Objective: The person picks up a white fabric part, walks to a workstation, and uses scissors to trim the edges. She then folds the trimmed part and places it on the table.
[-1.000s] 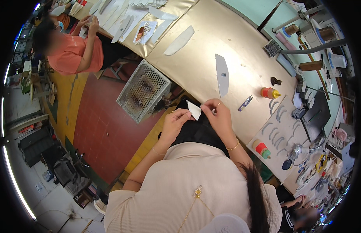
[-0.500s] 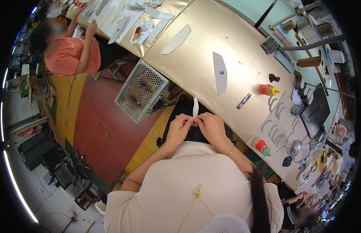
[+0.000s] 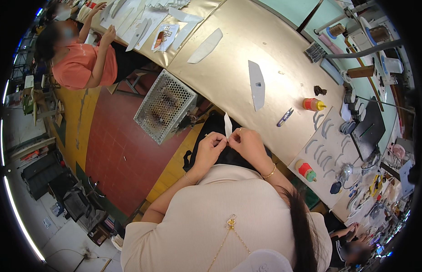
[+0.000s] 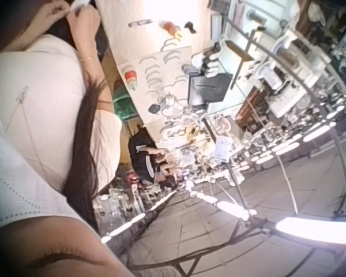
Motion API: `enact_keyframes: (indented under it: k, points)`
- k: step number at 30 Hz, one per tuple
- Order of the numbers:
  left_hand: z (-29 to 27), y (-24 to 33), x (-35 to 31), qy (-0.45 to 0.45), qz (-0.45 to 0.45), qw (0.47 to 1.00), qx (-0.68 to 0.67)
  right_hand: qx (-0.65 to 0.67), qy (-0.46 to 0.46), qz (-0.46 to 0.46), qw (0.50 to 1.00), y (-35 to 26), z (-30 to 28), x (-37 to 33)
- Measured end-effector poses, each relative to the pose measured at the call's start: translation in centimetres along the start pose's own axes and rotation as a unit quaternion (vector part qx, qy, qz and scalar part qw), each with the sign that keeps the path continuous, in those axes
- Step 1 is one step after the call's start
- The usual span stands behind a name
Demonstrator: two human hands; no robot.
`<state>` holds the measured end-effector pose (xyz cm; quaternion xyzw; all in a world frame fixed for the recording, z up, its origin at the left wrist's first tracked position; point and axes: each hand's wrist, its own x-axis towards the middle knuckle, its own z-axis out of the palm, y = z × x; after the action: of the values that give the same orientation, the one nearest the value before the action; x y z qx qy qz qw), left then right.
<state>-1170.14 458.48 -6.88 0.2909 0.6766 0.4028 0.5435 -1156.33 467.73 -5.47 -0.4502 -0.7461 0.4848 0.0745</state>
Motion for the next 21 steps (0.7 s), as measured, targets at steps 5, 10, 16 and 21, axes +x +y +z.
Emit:
enact_keyframes:
  k: [5, 10, 16, 21]
  points:
    - [-0.1, -0.3, 0.5, -0.043, -0.021, 0.983, -0.178, 0.228, -0.118, 0.080, 0.963, 2.5, -1.0, 1.2]
    - [-0.5, 0.8, 0.8, -0.055, -0.100, 0.974, -0.196, 0.206, -0.128, 0.056, 0.968, 2.5, -1.2, 1.4]
    - [-1.2, 0.8, 1.3, -0.074, -0.105, 0.988, -0.089, 0.147, -0.083, -0.004, 0.986, 0.5, -2.1, 1.0]
    - [-1.0, 1.3, 1.4, -0.047, -0.013, 0.999, -0.017, 0.191, -0.082, 0.037, 0.978, 0.7, -2.1, 1.1]
